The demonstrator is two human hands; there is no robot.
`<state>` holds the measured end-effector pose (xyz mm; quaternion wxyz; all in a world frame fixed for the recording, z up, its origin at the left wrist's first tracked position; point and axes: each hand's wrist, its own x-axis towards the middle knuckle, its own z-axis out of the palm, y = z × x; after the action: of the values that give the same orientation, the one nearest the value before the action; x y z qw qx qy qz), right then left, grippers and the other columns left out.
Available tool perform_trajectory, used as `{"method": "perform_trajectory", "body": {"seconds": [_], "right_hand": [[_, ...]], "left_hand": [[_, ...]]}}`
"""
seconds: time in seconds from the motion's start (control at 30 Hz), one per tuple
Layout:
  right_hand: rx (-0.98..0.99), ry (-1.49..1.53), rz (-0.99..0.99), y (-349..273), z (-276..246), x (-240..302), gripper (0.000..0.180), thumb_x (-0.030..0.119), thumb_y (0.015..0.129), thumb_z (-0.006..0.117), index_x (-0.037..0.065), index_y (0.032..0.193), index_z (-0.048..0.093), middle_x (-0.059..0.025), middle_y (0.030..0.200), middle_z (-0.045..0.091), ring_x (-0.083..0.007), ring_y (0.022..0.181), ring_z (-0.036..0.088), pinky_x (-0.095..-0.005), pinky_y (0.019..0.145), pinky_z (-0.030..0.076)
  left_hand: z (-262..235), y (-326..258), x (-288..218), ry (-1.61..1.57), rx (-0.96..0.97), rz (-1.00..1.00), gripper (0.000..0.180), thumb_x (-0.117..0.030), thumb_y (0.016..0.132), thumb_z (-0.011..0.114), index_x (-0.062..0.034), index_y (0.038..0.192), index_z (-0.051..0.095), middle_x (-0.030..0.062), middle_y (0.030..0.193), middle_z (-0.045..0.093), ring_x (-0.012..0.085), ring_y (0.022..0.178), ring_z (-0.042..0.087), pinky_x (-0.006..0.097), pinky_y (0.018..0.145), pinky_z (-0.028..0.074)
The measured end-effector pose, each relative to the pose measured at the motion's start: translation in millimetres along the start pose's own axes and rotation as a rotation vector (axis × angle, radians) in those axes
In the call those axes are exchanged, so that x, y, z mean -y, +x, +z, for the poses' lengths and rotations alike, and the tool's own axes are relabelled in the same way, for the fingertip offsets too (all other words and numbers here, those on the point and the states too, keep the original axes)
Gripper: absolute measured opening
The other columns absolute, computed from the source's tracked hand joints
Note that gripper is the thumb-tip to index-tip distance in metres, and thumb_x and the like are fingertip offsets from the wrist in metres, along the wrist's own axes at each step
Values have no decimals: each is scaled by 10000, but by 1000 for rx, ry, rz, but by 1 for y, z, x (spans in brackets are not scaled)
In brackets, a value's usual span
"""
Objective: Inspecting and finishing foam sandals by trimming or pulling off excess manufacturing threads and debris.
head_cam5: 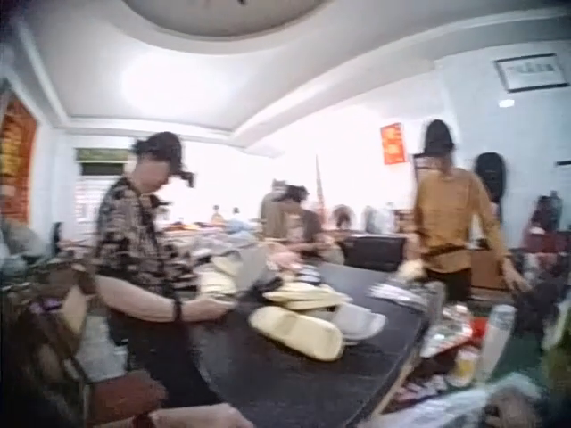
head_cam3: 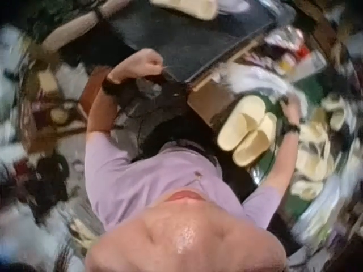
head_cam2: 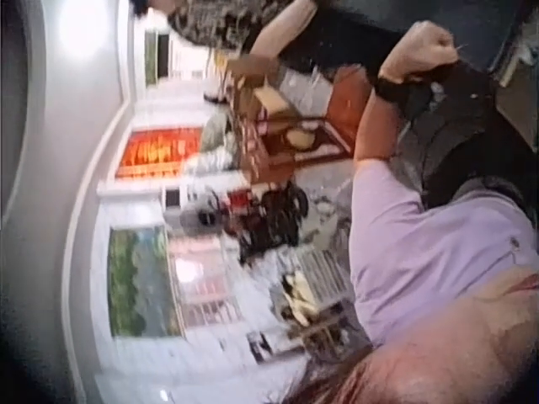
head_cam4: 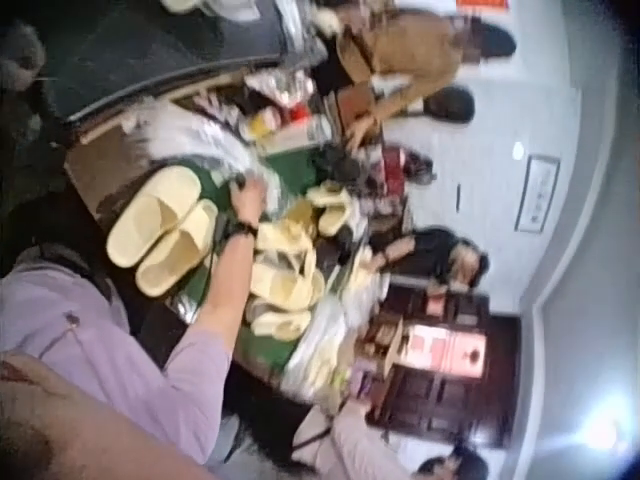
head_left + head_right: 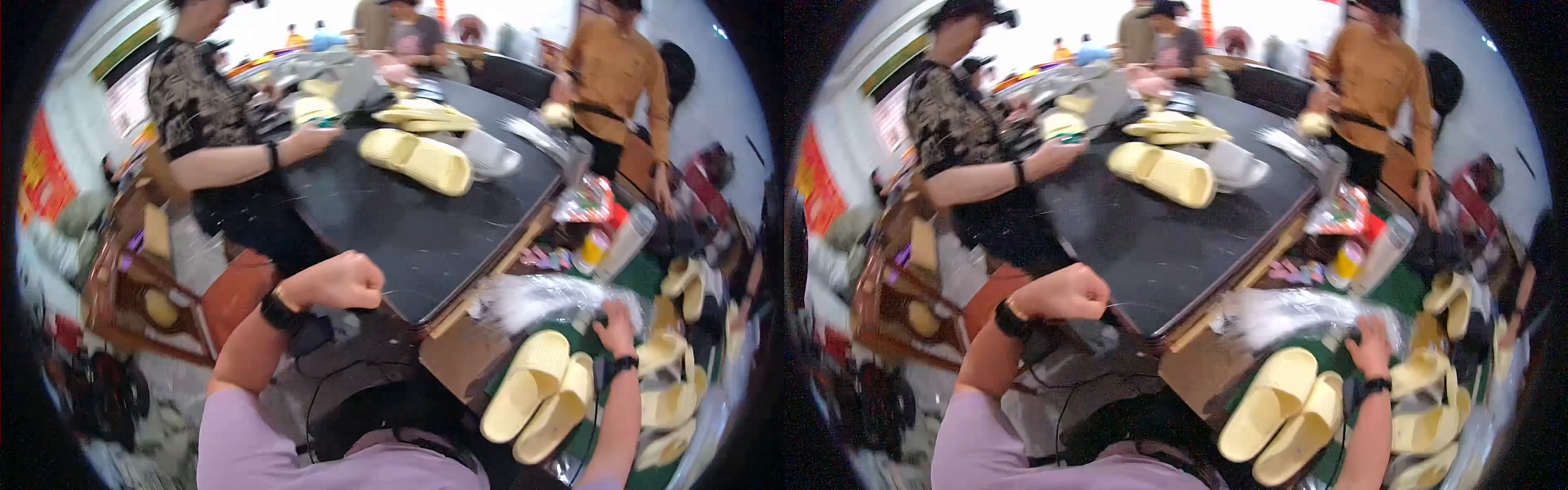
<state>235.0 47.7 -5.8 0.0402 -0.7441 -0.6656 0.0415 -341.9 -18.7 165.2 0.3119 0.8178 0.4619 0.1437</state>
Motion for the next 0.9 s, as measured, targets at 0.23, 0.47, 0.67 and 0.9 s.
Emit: {"method": "perform_trajectory", "body": {"seconds": [0.23, 0.47, 0.67, 0.9], "right_hand": [[35, -26, -26, -4, -7, -14, 714, 241, 761, 733, 146, 1406, 440, -177, 1523, 307, -389, 1417, 242, -558, 1102, 294], [-24, 649, -263, -54, -58, 57, 546, 56, 834, 629, 33, 1358, 480, -133, 1230, 583, -193, 981, 605, -325, 831, 504], [358, 1113, -447, -191, -136, 182, 509, 1, 899, 514, 23, 1402, 436, -79, 1131, 607, -115, 815, 610, -258, 757, 497], [23, 1068, -464, -252, -136, 153, 105, 35, 918, 548, -3, 939, 644, -63, 873, 644, -138, 735, 622, -256, 669, 493]], "left_hand": [[-22, -51, -15, -234, 63, 8, 216, -144, 816, 571, 17, 674, 548, 1, 551, 429, 81, 537, 404, 296, 495, 355], [27, -15, -74, -210, 50, 334, 215, -134, 856, 566, 33, 721, 560, 133, 578, 493, 193, 510, 449, 357, 524, 408], [59, 17, -123, -304, 110, 530, 195, -130, 885, 598, 13, 756, 567, 118, 588, 534, 187, 499, 487, 344, 506, 418], [69, 18, -180, -243, 142, 564, 161, -102, 867, 637, -12, 748, 578, 63, 573, 519, 130, 490, 482, 314, 472, 390]]}}
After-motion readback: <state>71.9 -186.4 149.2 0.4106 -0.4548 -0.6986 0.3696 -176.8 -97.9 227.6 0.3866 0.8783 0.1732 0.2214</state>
